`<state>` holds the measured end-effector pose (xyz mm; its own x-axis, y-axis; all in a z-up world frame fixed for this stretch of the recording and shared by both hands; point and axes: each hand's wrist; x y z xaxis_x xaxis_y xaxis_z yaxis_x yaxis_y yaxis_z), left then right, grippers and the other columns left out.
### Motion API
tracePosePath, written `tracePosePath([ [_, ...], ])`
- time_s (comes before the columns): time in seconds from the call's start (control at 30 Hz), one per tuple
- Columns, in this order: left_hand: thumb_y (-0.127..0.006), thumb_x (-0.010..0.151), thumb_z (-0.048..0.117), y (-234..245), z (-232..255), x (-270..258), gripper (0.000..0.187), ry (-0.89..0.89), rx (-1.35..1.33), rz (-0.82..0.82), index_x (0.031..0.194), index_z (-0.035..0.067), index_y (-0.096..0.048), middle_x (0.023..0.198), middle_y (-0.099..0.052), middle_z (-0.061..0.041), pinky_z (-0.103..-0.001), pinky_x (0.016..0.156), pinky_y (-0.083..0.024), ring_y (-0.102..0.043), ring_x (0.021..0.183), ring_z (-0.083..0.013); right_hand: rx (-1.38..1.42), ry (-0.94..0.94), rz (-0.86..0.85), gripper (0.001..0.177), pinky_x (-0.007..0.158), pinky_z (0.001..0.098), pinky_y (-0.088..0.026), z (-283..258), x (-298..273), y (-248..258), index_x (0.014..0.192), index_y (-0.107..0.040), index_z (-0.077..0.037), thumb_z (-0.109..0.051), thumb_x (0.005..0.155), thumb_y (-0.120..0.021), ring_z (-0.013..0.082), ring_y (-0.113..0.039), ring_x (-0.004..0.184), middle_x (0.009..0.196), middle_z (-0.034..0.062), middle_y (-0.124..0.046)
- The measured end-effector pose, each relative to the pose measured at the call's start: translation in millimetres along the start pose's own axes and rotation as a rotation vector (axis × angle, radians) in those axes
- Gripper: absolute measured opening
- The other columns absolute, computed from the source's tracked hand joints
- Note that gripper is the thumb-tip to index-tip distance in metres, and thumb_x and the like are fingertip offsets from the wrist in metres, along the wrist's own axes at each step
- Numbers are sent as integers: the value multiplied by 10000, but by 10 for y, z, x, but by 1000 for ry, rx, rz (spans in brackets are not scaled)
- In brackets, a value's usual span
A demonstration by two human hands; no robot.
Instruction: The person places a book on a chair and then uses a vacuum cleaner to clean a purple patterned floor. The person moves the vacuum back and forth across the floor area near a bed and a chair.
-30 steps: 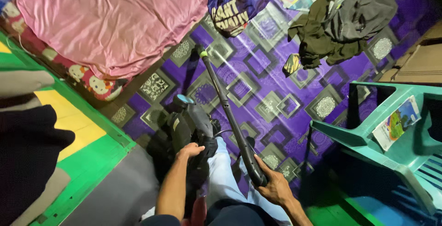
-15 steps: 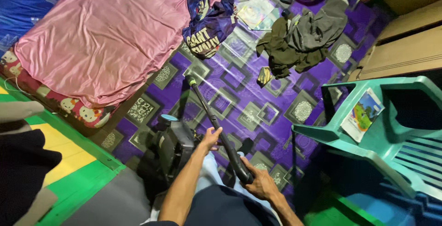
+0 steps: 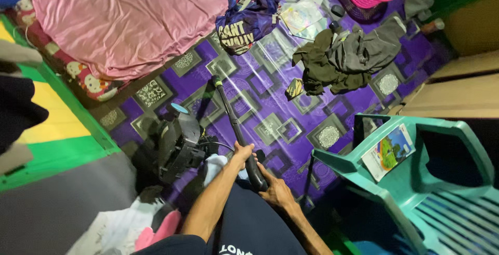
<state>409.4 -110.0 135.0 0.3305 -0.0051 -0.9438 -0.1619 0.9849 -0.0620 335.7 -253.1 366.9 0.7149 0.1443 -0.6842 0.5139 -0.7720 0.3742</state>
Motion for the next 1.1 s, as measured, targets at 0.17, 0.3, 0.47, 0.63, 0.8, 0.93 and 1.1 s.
tracePosePath([
  [0.17,-695,920,181,-97,75,199,1103,-18,14,52,1625,331,140,787,-610,-164,-448,471,-560,-615,536,-283,-9,53,-72,966,910,469,-569,-76,73,244,1593,-291,-302,-313,766,-791,385,-739,1053,1103,206,-752],
  [0.3,-696,942,232,-77,101,262,1116,-57,-46,5,1617,309,189,776,-613,-156,-433,474,-550,-612,538,-264,-90,138,-50,1000,891,486,-571,-151,148,333,1601,-297,-279,-229,721,-769,411,-722,1044,1111,221,-739],
  [0.47,-679,955,224,67,308,363,977,-63,-124,-44,1621,294,32,765,-602,-142,-434,473,-530,-606,550,-258,-201,77,-123,1029,906,501,-545,-491,314,450,1603,-279,-289,-245,716,-798,422,-695,1064,1105,230,-731],
  [0.63,-671,971,194,175,665,441,731,-117,-268,-169,1539,203,-211,734,-575,-123,-447,461,-544,-608,545,-260,-274,101,-136,1024,888,494,-550,-880,591,598,1602,-277,-279,-314,733,-818,418,-698,1052,1121,215,-733],
  [0.8,-662,969,197,238,1206,569,791,-50,-359,-167,1524,321,-112,734,-552,-133,-467,512,-554,-583,560,-264,-299,123,-103,992,860,491,-569,-1189,1019,652,1584,-312,-253,-444,754,-819,416,-717,1013,1150,207,-723],
  [0.93,-671,964,235,320,1593,806,735,-107,-276,-186,1530,266,-203,737,-577,-134,-456,487,-551,-603,550,-261,-346,84,-87,1011,860,502,-561,-1480,1353,722,1597,-316,-269,-498,743,-807,421,-714,1000,1106,217,-736],
  [1.1,-668,962,257,420,1988,1090,728,-103,-236,-199,1528,251,-211,752,-593,-141,-448,473,-531,-612,553,-258,-343,-44,-141,1006,889,471,-570,-1806,1689,816,1628,-290,-288,-534,770,-754,387,-750,975,1023,209,-774],
])
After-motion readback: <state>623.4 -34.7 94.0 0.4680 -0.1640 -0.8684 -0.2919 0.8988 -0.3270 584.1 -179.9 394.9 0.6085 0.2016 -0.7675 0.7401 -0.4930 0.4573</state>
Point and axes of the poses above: each hand's wrist, its own x-axis towards the middle knuckle, its own y-axis out of the back of the hand, z = x × y
